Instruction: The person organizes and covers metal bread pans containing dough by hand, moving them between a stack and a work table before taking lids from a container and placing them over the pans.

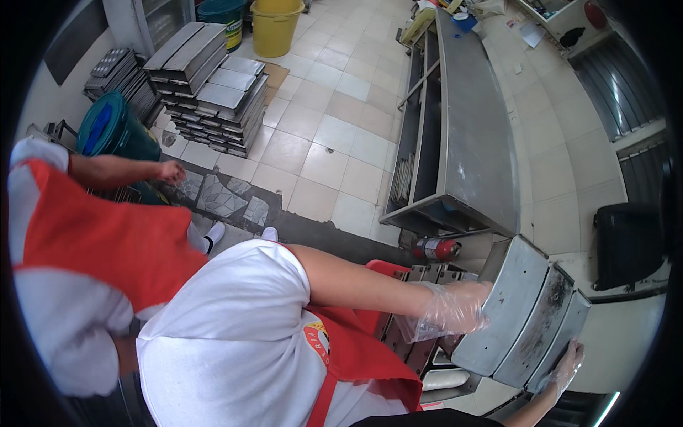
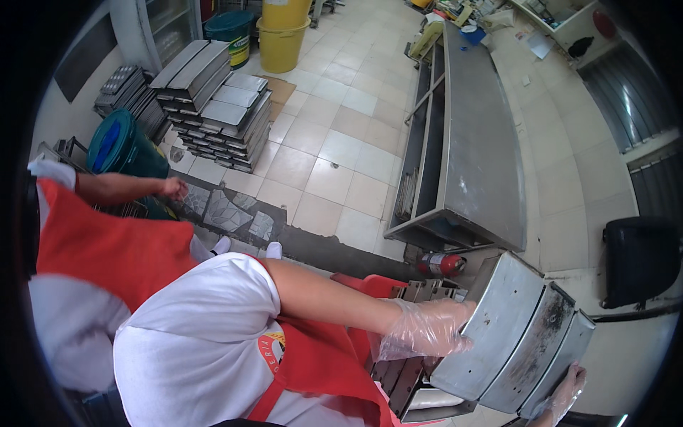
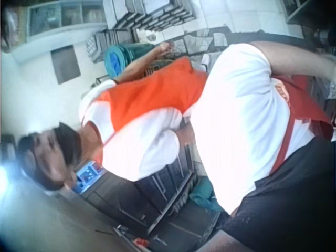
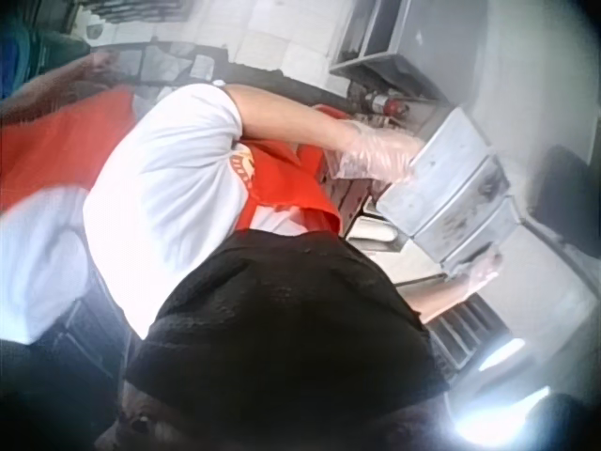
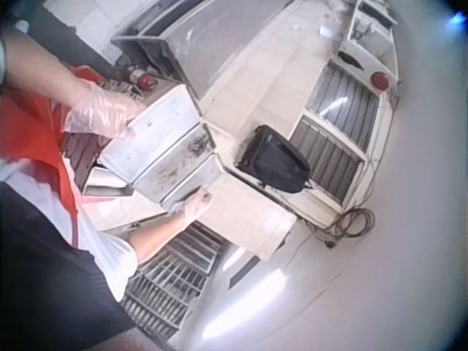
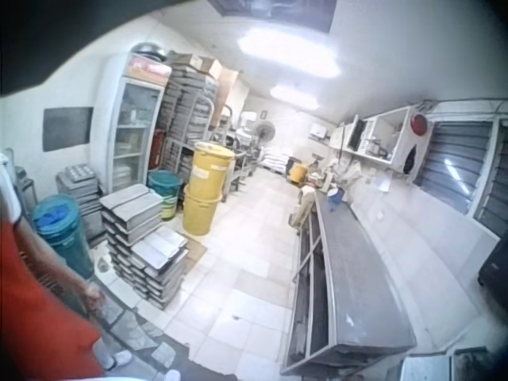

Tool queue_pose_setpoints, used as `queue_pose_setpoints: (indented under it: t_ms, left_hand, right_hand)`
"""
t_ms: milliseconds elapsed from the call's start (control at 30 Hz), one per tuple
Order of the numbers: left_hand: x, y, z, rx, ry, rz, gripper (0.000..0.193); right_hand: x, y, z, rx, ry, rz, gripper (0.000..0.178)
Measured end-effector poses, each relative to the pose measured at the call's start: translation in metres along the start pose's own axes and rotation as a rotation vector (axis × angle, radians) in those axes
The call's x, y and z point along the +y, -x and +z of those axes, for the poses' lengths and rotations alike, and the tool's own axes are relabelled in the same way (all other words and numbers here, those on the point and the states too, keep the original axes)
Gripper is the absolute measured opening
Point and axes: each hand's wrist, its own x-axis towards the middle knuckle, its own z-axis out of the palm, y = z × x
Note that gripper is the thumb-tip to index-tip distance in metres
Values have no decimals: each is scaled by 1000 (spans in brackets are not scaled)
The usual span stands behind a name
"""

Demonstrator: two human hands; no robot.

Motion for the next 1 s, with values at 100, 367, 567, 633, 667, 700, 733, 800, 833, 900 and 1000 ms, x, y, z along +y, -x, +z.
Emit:
queue_pose_setpoints:
  t_ms: [100, 367, 567, 633, 667, 700, 733, 800, 833, 900, 1000]
  left_hand:
    - [5, -17, 11, -62, -6, -48, 48]
    - [7, -35, 28, -121, 48, -128, 47]
    - [-5, -9, 32, -22, -15, -34, 48]
    - [-10, -1, 29, 22, -11, 18, 48]
    - [-16, 1, 28, 39, 5, 46, 48]
    - [-14, 7, 24, 52, 14, 78, 49]
    - [-10, 14, 18, 46, 40, 59, 49]
    - [-2, 39, 0, 25, 97, 14, 51]
    - [-2, 51, -12, -23, 273, -45, 52]
    - [-12, 83, -62, 93, 128, 28, 51]
    - [-31, 120, -123, 220, 125, -55, 50]
  right_hand:
    - [19, -2, -4, -49, 31, 48, 42]
    - [36, 4, 1, 79, -37, 34, 37]
    - [9, 20, -23, 3, 52, 10, 42]
    - [-14, 30, -29, 37, 66, -18, 42]
    - [-28, 38, -33, 49, 80, -32, 42]
    - [-41, 46, -38, 67, 88, -41, 42]
    - [-52, 50, -42, 78, 82, -50, 42]
    - [-81, 66, -51, 93, 76, -61, 42]
    - [-102, 74, -52, 78, 105, -85, 42]
    - [-160, 99, -32, 39, 170, -114, 41]
    - [-241, 90, 25, -77, 148, -255, 41]
